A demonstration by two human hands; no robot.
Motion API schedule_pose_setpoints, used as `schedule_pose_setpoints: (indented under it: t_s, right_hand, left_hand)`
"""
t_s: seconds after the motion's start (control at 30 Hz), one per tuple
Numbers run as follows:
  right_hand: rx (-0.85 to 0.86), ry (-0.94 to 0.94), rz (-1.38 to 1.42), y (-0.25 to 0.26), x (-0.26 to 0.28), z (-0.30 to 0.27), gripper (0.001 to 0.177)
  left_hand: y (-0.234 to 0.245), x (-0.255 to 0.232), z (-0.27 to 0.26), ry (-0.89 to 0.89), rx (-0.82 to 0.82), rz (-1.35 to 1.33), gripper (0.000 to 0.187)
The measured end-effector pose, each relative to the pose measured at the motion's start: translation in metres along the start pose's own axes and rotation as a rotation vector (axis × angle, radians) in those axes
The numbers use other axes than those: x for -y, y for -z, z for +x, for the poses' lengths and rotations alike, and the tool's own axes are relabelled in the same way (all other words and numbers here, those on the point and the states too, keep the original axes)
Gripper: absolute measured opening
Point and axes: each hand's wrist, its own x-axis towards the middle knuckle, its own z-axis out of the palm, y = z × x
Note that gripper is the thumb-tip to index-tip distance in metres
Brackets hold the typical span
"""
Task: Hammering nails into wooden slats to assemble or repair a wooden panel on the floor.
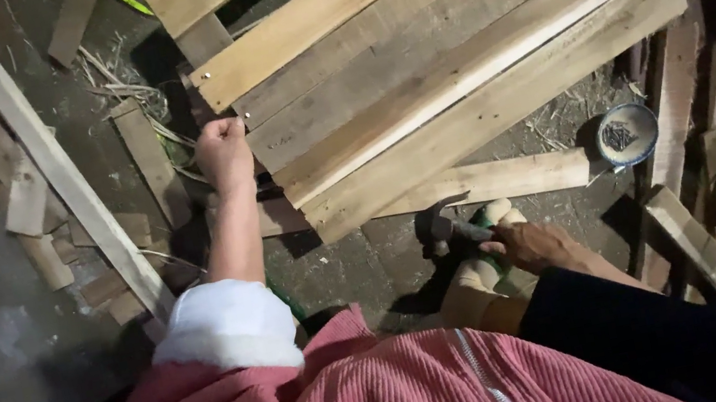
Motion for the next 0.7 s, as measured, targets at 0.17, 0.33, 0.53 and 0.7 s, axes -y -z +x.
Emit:
schedule_pose_setpoints:
  t_s: [0.17, 0.33, 0.53, 0.7]
  right_hand:
    - [0.042, -0.01, -0.085, -0.009, -0.007, 0.005, 0.051]
    - [0.04, 0.005, -0.082, -0.015, -0.014, 0.015, 0.051]
    - [0.049, -0.008, -0.059, 0.012, -0.008, -0.001, 0.06]
    - [-0.327, -0.217, 0.28, 0.068, -0.076, 0.052, 0.043]
  left_hand:
    - [-0.01, 0.016, 0.013, 0.09, 0.04, -0.112, 0.032]
    - [-0.012, 0.025, 0.025, 0.178, 0.088, -0.288, 0.028]
    - [-0.007, -0.011, -0.01, 0.153, 0.086, -0.341, 0.036]
    - [-0.009, -0.025, -0.034, 0.07, 0.097, -0.291, 0.086]
